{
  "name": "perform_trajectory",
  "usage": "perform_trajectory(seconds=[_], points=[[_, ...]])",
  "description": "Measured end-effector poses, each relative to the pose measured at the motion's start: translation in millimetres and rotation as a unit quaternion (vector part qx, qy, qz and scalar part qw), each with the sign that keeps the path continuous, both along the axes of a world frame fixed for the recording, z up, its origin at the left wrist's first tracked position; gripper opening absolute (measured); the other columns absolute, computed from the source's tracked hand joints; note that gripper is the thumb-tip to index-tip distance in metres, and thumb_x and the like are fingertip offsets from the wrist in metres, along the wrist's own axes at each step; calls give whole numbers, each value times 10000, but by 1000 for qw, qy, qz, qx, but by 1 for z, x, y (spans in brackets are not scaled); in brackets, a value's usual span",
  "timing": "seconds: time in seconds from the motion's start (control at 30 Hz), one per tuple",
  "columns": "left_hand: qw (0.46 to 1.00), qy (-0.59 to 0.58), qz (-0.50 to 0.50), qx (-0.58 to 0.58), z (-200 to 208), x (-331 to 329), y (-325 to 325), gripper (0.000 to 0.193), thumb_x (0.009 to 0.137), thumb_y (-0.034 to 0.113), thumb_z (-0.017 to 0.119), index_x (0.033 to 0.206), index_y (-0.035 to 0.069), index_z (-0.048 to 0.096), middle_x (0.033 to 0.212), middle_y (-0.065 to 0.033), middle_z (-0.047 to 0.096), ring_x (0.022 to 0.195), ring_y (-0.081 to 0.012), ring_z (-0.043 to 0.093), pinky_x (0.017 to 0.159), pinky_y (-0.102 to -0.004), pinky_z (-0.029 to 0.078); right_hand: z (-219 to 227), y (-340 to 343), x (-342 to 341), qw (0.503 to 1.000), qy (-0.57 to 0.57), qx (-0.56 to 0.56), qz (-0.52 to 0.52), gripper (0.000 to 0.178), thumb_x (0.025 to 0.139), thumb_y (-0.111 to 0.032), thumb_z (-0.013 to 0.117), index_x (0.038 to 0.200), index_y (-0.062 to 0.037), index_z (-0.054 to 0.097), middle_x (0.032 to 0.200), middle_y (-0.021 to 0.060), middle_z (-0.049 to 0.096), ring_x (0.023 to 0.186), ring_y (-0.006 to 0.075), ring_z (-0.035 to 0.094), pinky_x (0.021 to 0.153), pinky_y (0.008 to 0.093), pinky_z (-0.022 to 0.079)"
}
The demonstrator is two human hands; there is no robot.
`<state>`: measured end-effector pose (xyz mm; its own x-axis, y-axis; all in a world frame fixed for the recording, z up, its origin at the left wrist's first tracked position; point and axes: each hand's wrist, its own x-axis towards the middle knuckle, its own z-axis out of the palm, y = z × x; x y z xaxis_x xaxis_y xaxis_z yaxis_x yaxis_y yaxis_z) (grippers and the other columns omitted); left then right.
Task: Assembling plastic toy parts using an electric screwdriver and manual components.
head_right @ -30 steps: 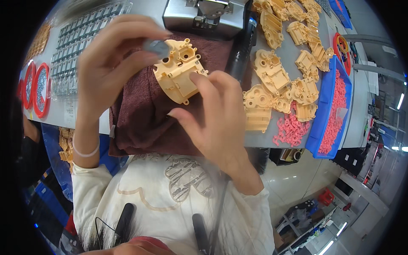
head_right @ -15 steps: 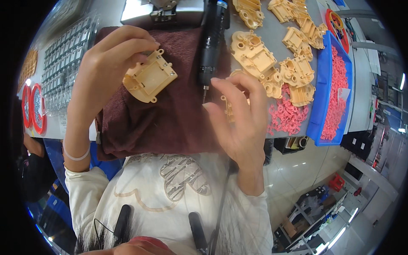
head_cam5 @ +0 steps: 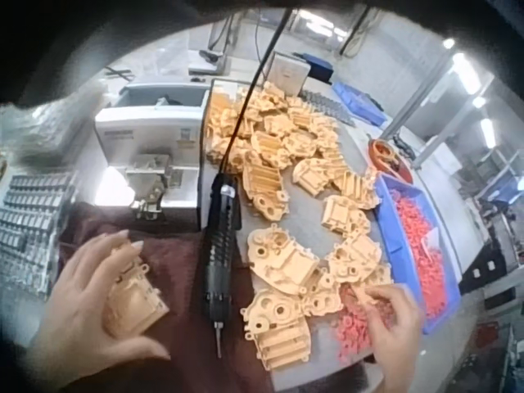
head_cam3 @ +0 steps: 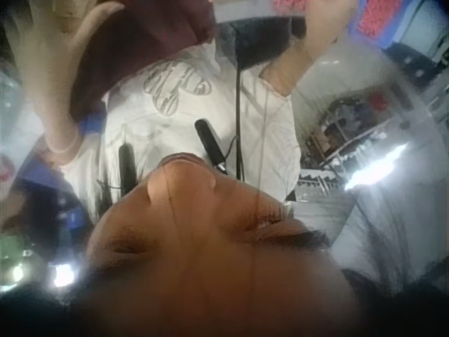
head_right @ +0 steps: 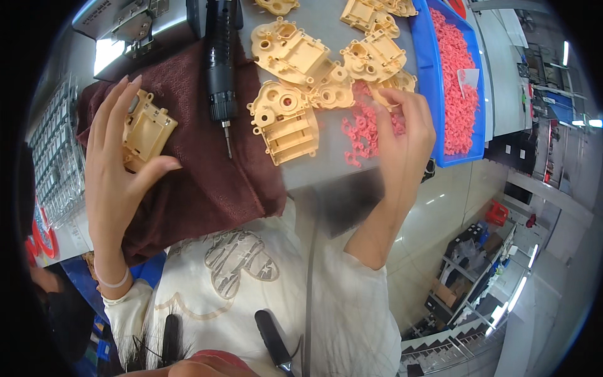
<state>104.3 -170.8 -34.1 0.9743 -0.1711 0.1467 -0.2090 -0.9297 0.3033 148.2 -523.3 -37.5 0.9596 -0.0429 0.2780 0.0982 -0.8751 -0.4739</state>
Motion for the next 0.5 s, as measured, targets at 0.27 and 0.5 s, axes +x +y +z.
perform_trajectory(seconds=[0.27, 0.5], points=[[994, 4, -64, -87, -2, 8, 11, 840, 622, 95, 794, 1407, 155, 500, 1479, -132, 419, 1331, -350, 446, 1086, -460, 405, 1, -13, 1, 995, 92, -48, 6, 154, 803, -102, 717, 928, -21, 676, 872, 112, 618, 784, 243, 609, 710, 340, 488], [973, 7, -155, -169, -15, 30, 21, 795, 571, 68, 776, 1334, 102, 555, 1439, -127, 458, 1298, -348, 478, 1060, -432, 416, -10, -5, -7, 984, 147, -104, -19, 182, 777, -146, 750, 899, -37, 670, 854, 80, 616, 760, 238, 603, 701, 356, 479]])
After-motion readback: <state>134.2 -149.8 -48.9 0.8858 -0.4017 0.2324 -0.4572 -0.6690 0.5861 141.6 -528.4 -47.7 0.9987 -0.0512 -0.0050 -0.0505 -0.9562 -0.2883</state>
